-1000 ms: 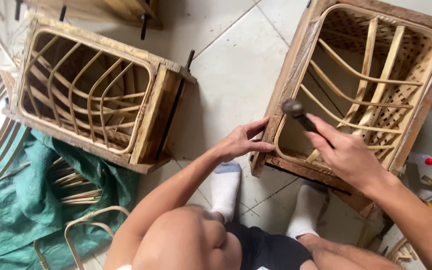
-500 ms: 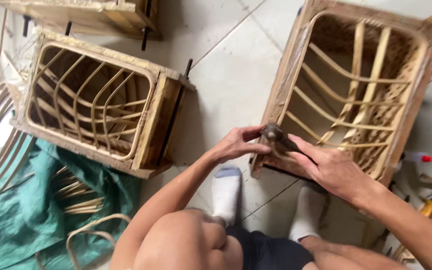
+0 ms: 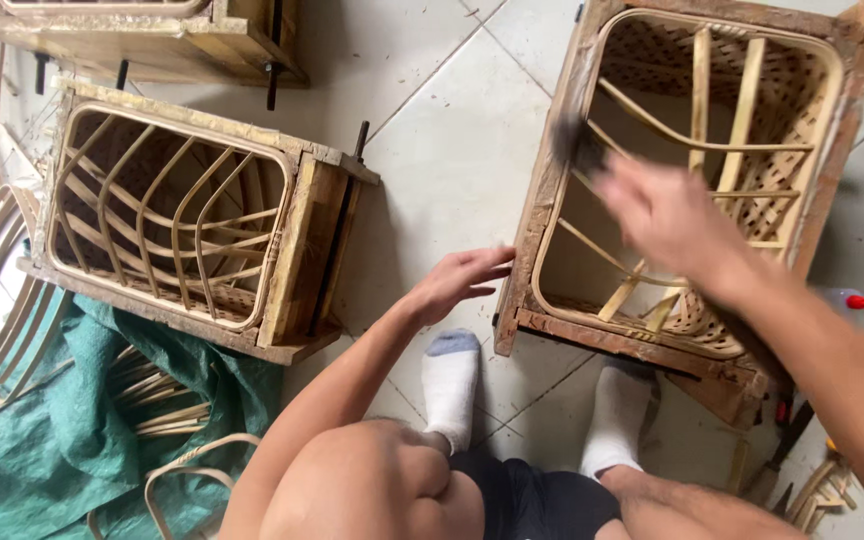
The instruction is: The person assembles a rectangular woven basket using a wooden mold. They use a hammer to tap the frame, pliers to adjust the woven strips, and a glue bottle to apply adhesive along the edges. The basket is flipped to work on different sides.
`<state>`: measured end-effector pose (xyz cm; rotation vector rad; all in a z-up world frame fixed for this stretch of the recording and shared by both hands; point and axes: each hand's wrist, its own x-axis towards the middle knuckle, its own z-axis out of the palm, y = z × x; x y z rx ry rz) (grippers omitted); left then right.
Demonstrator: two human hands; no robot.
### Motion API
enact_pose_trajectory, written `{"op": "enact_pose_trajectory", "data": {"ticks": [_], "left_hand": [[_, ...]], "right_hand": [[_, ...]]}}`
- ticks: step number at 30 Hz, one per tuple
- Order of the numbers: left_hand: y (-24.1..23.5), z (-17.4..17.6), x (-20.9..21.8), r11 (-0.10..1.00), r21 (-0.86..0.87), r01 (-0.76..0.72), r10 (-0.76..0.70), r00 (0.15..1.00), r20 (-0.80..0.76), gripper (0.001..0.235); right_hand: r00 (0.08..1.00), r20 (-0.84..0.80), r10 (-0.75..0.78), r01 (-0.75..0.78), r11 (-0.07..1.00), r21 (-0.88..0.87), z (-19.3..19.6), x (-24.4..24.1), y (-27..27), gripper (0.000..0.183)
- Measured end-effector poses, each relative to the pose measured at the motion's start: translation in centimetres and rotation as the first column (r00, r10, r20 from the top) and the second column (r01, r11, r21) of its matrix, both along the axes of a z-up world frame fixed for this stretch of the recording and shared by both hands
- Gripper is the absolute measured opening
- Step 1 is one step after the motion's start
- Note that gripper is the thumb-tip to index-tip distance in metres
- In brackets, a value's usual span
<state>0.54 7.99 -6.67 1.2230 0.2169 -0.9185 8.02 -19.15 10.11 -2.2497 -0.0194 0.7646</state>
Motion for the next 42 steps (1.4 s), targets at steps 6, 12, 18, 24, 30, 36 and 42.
{"op": "enact_pose_trajectory", "data": {"ticks": [6,12,18,24,30,36,42], "left_hand": [[-2.4,-2.3,-0.1,0.928,0.178,-0.327,0.332,0.943,0.003,0.065],[-3.2,2.7,-1.9,0.811,0.357,-0.464,0.013,0.625,0.78,0.04],[-4.3,6.3,-2.6,0.895,0.434,-0.108,-0.443,-0.092,0.892,0.056],[-4.7,6.6,-3.4,0.785,0.611,-0.106,-0.617,-0.038,0.786,0.076],[-4.2,7.3,-3.5,0.826,0.514,-0.231,-0.504,0.104,0.857,0.094],[-4.7,7.3,-3.3,0.734,0.674,-0.081,-0.679,-0.111,0.726,0.067],[-5.2,7.1,-3.1,0.73,0.682,-0.033,-0.674,-0.2,0.712,0.059]], "right_hand": [[0.726,0.565,0.392,-0.476,0.879,0.002,-2.9,-12.7,-2.0,0.05],[0.792,0.34,0.507,-0.455,0.862,-0.224,-5.4,-20.0,-11.2,0.061],[0.903,0.429,-0.011,0.003,1.0,0.019,-4.4,-24.7,-15.2,0.053],[0.945,0.309,0.108,-0.08,0.992,-0.101,-4.0,-23.3,-12.6,0.057],[0.684,0.677,0.272,-0.372,0.928,0.004,-3.9,-18.4,-7.9,0.051],[0.849,0.501,0.167,-0.207,0.978,0.025,-5.7,-22.1,-11.3,0.056],[0.75,0.045,-0.66,0.657,0.751,0.061,-6.4,-28.9,-17.8,0.041]]}}
